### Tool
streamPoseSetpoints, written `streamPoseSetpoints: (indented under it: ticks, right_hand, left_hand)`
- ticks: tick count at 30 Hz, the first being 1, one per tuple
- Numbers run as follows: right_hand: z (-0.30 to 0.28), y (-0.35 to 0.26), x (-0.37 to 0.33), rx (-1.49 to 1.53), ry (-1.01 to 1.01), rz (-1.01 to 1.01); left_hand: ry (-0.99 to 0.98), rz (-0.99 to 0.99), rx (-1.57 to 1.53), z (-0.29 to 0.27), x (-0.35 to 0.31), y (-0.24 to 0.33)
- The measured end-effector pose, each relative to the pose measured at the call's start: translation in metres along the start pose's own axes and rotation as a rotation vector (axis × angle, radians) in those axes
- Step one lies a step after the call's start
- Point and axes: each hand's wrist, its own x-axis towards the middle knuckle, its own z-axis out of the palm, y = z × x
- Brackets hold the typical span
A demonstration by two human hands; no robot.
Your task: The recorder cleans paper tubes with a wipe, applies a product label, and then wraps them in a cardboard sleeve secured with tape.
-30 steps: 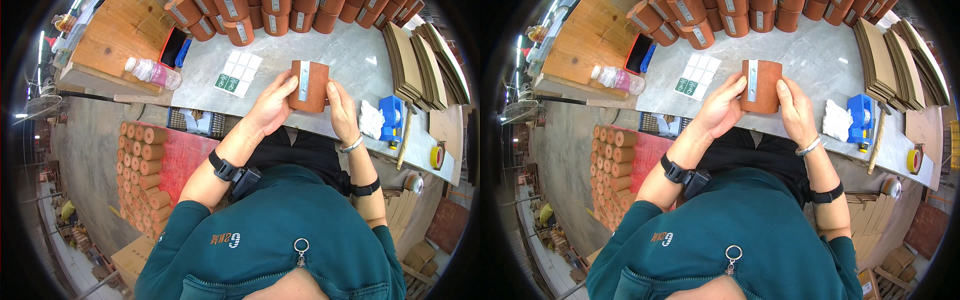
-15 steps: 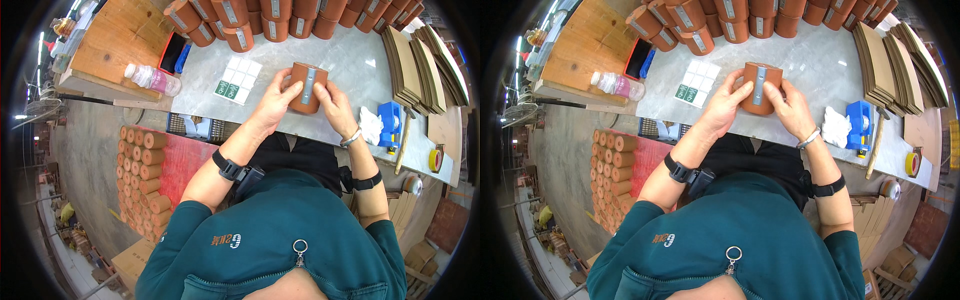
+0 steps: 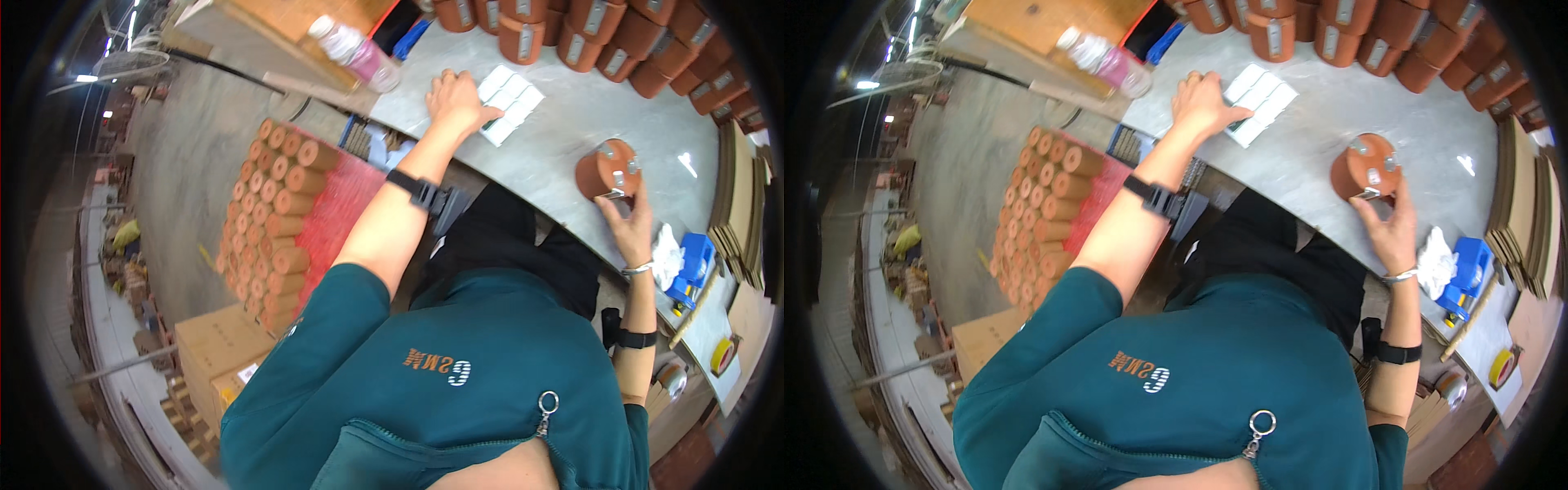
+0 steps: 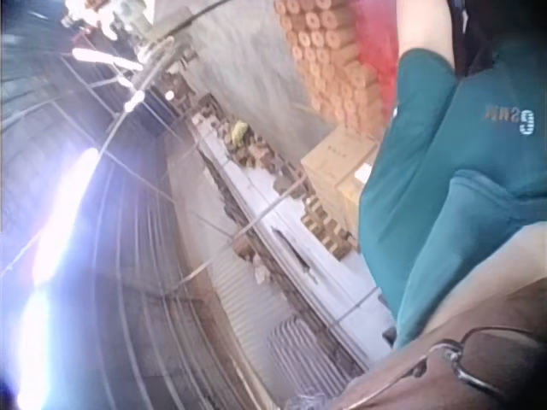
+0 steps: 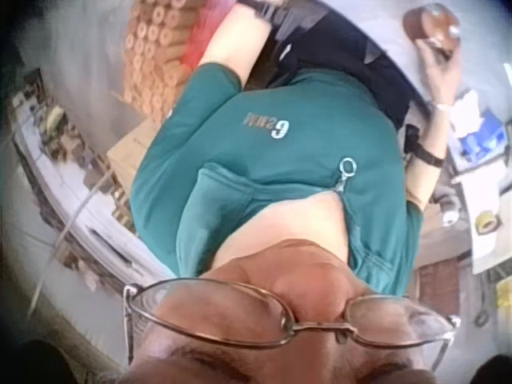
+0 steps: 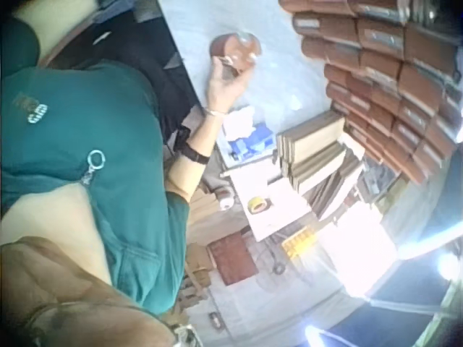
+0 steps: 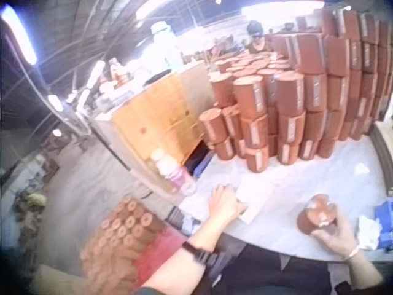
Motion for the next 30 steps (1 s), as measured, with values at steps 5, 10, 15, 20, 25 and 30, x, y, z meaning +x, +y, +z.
streamPoseSetpoints:
  ticks: [5,10,15,20,25,30]
  right_hand:
    - [-0.005,-0.001,0.003,-0.035,-0.040,0.001]
    - [-0.023,-0.014,0.000,-0.071,-0.090,0.022]
    - [-0.043,-0.032,0.002,0.113,0.078,0.026]
    - [-0.086,-0.077,0.006,0.281,0.336,-0.201]
    - [-0.091,-0.131,0.021,0.385,0.470,-0.208]
    - [-0.072,-0.149,0.026,0.311,0.318,-0.168]
  left_hand:
    - [-0.270,-0.185,-0.120,0.007,0.021,-0.008]
    - [-0.068,-0.058,-0.206,0.025,0.020,-0.024]
    - [-0.021,-0.221,-0.951,0.024,0.003,-0.031]
    - [-0.357,-0.215,-1.679,-0.032,-0.026,0.006]
    - [-0.450,0.052,-1.771,-0.071,-0.058,0.069]
    - [-0.522,0.326,-1.835,-0.069,-0.071,0.120]
